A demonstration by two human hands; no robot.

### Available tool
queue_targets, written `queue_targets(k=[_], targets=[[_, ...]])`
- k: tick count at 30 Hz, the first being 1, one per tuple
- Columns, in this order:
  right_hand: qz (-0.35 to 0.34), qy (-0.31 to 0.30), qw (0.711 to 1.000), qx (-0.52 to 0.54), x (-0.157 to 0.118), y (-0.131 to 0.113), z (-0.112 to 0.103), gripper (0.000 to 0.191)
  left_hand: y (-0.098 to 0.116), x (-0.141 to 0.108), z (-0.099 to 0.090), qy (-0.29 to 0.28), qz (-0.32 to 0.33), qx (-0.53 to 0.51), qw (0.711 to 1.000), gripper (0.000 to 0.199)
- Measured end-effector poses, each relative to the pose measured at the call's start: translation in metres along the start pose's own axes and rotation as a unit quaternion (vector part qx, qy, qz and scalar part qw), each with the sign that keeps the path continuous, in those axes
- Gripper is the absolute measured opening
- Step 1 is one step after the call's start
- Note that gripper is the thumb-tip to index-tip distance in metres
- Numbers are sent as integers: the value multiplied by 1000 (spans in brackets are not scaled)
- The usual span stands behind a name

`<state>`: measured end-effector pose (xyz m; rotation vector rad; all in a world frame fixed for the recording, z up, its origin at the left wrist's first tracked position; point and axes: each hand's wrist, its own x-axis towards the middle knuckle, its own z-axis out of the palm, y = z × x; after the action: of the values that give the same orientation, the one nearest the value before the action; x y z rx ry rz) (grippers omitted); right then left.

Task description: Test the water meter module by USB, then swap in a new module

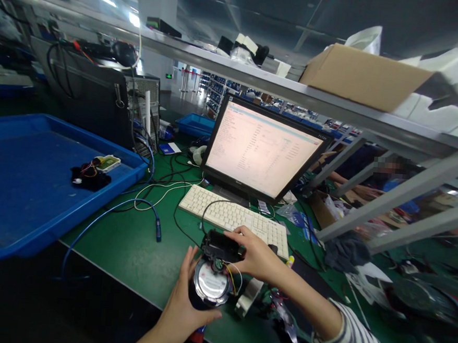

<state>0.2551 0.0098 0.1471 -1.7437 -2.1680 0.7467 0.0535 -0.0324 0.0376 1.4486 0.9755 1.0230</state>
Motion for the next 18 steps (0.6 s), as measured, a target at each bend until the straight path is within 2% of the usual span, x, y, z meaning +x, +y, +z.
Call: queue_targets(k=[3, 5, 6, 7, 9, 11, 12, 15, 16, 18], targets=[[19, -34, 999, -5, -3, -2, -3, 87, -3, -1, -10, -24, 27, -2, 999, 126], [31, -29, 999, 9, -13, -1, -9, 92, 0, 4, -21, -25, 52, 19, 998, 112], [38, -5, 999, 20, -21, 0, -13, 89, 3, 9, -27, -21, 60, 36, 997, 100], [48, 33, 998, 26, -31, 2, -17, 83, 7, 16, -32, -17, 65, 56, 996, 88], [89, 121, 989, 16, -57, 6, -21, 56, 19, 33, -40, -22, 66, 101, 992, 70], [169, 161, 972, -35, -87, 12, -16, 28, 31, 52, -42, -58, 72, 136, 986, 70], [225, 148, 961, -70, -103, 15, -11, 22, 36, 61, -42, -82, 73, 152, 982, 74], [386, 55, 906, -163, -142, 27, 20, 22, 47, 80, -34, -149, 75, 203, 965, 85], [417, 33, 890, -179, -152, 32, 32, 21, 49, 84, -31, -161, 76, 216, 960, 86], [443, 22, 877, -185, -168, 42, 56, 20, 50, 88, -26, -172, 80, 223, 956, 81]])
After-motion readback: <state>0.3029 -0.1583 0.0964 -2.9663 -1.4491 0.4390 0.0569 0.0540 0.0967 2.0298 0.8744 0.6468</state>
